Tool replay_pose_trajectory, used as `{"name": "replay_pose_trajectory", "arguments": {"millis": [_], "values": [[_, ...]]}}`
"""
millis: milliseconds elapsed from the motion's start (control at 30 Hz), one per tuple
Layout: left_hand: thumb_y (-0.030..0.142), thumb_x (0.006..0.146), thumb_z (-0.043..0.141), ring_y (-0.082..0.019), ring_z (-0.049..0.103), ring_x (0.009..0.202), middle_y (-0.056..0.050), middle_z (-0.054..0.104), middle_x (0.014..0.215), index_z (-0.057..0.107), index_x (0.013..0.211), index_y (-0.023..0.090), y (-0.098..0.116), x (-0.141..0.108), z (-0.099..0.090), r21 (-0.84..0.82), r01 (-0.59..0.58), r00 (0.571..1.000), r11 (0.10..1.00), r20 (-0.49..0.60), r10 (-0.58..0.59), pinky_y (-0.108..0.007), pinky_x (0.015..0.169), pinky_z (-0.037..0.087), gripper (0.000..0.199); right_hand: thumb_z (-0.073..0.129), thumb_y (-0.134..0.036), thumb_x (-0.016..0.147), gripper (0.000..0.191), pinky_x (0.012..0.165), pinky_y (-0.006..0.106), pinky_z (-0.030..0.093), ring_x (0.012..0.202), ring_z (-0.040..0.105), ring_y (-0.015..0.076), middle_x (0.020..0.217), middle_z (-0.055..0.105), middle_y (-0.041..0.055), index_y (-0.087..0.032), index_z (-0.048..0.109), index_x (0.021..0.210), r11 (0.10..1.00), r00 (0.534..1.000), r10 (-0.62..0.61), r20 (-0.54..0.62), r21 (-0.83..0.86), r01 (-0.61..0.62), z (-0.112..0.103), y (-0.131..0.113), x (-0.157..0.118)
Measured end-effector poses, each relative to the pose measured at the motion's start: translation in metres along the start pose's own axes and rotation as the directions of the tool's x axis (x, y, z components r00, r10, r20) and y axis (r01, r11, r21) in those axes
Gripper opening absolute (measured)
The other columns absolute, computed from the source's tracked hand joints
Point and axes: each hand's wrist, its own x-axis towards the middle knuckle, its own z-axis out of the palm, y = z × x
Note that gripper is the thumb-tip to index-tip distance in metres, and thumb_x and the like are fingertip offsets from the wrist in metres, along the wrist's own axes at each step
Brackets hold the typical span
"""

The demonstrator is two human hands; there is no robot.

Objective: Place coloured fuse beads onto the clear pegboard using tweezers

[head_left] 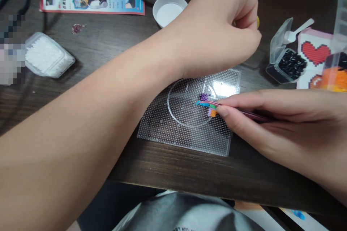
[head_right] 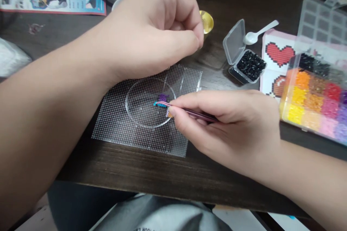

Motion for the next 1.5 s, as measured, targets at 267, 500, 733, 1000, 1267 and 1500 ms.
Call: {"name": "replay_pose_trajectory", "arguments": {"millis": [267, 500, 733, 1000, 1267, 1500], "values": [[-0.005, 0.087, 0.060, -0.004, 0.033, 0.073, 0.007, 0.030, 0.066, 0.076, 0.078, 0.003, -0.001, 0.001, 0.003, 0.013, 0.006, 1.000, 1.000, -0.014, -0.006, -0.031, 0.077, 0.023, 0.020, 0.091, -0.016, 0.094, 0.020, 0.041, 0.029, 0.046, 0.052, 0.071, 0.0139, 0.070, 0.079, -0.0067, -0.036, 0.091, 0.098, 1.000, 1.000, 0.014, -0.016, -0.018, -0.014, 0.000, 0.000, -0.001], [-0.006, 0.087, 0.059, -0.005, 0.034, 0.074, 0.006, 0.029, 0.065, 0.069, 0.071, 0.007, -0.002, 0.002, 0.003, -0.007, -0.014, 1.000, 1.000, -0.020, 0.014, -0.030, 0.078, 0.024, 0.024, 0.091, -0.020, 0.096, 0.017, 0.042, 0.028, 0.047, 0.053, 0.071, 0.0135, 0.072, 0.081, -0.0064, -0.036, 0.092, 0.100, 1.000, 1.000, 0.018, -0.011, -0.024, -0.018, 0.001, 0.001, -0.001], [-0.006, 0.087, 0.060, -0.004, 0.030, 0.067, 0.007, 0.028, 0.062, 0.068, 0.070, 0.009, -0.005, 0.002, 0.004, -0.115, -0.030, 0.999, 0.993, 0.008, 0.031, -0.029, 0.070, 0.018, 0.024, 0.087, -0.013, 0.096, 0.022, 0.044, 0.026, 0.052, 0.054, 0.073, 0.0135, 0.075, 0.082, -0.0061, -0.035, 0.091, 0.099, 1.000, 1.000, 0.022, 0.006, -0.006, -0.022, 0.002, -0.001, -0.002], [-0.004, 0.092, 0.061, -0.004, 0.036, 0.054, 0.007, 0.039, 0.056, 0.066, 0.072, 0.012, -0.009, -0.002, 0.002, -0.192, -0.036, 0.998, 0.981, 0.046, 0.046, -0.029, 0.060, 0.017, 0.026, 0.087, -0.010, 0.093, 0.027, 0.044, 0.025, 0.051, 0.053, 0.072, 0.0133, 0.074, 0.082, -0.0064, -0.035, 0.091, 0.101, 0.999, 0.999, 0.021, 0.028, -0.035, -0.020, -0.001, -0.004, 0.001], [-0.003, 0.088, 0.060, -0.005, 0.041, 0.054, 0.004, 0.053, 0.060, 0.067, 0.072, 0.012, -0.010, 0.000, 0.001, -0.209, -0.049, 0.997, 0.977, 0.044, 0.059, -0.030, 0.061, 0.022, 0.023, 0.078, -0.006, 0.094, 0.028, 0.041, 0.026, 0.049, 0.049, 0.070, 0.0138, 0.068, 0.079, -0.0064, -0.032, 0.089, 0.093, 1.000, 0.997, -0.003, 0.071, -0.027, 0.005, 0.000, -0.007, 0.007], [0.003, 0.087, 0.063, -0.009, 0.049, 0.067, 0.000, 0.062, 0.071, 0.067, 0.074, 0.017, -0.012, -0.002, -0.001, -0.125, -0.032, 0.998, 0.992, 0.047, 0.038, -0.030, 0.068, 0.032, 0.020, 0.079, -0.004, 0.092, 0.031, 0.041, 0.025, 0.052, 0.046, 0.069, 0.0136, 0.067, 0.080, -0.0078, -0.033, 0.088, 0.089, 0.999, 0.998, -0.031, 0.055, 0.017, 0.030, 0.001, -0.004, 0.009]]}}
